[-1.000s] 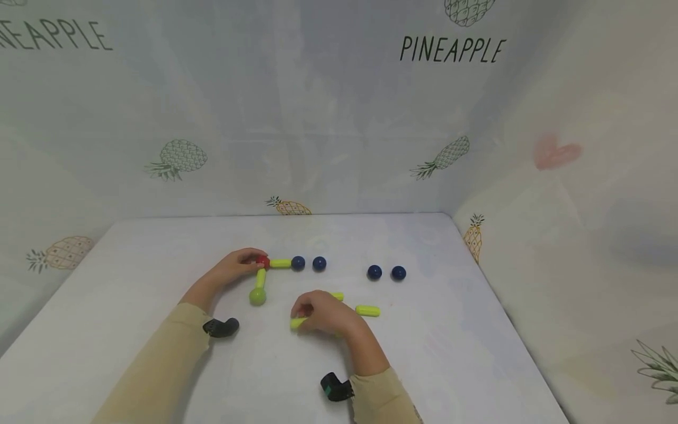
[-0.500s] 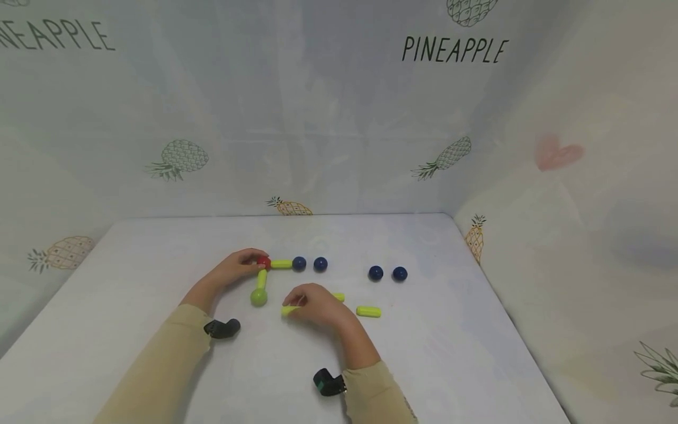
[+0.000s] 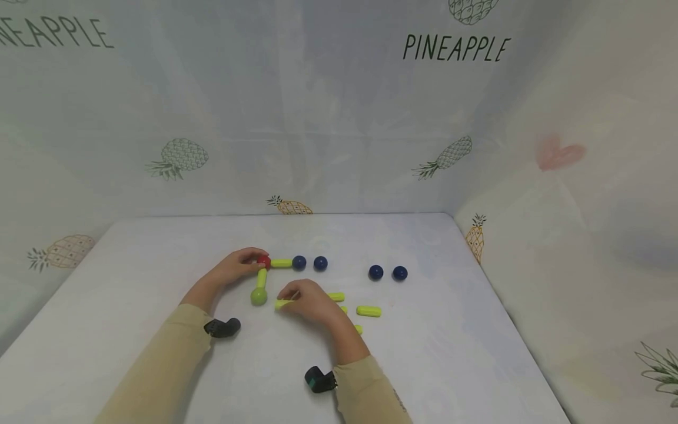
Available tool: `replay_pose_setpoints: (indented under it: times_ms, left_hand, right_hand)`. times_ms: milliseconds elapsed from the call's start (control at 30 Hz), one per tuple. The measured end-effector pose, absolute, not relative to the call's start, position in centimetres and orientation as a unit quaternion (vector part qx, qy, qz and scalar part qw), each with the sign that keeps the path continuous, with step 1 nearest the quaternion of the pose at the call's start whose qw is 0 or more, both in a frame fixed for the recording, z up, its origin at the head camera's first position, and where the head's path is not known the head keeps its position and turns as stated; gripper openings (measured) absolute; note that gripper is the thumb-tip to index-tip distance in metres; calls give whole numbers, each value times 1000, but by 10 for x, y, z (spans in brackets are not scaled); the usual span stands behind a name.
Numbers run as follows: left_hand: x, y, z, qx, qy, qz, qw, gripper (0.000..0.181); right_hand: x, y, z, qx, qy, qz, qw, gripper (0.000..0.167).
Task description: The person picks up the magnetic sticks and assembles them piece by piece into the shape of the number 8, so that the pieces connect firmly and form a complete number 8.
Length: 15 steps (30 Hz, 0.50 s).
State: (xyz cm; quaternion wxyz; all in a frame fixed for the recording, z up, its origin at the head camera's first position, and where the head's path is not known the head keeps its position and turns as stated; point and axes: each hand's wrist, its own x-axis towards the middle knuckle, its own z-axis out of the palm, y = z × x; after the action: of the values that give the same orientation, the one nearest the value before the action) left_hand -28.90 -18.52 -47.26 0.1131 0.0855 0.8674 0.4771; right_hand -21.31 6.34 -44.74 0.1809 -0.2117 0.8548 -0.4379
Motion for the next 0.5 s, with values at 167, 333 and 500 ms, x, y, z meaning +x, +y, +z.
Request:
replay_pose_setpoints:
  times_ms: [167,333,500]
  left_hand:
    - [-290,-186,-473,87,869,473,113,37]
    - [-289,-186,-471,89,868,475,113,37]
    - [-287,-185,-470,89,866,479,114,36]
  right_hand:
    - [-215,59,-447,-196,856,-444,177,15]
    - [-218,54,-448,-187,858,-448,168,13]
    - [-221,51,-450,-183,859,-450,160,13]
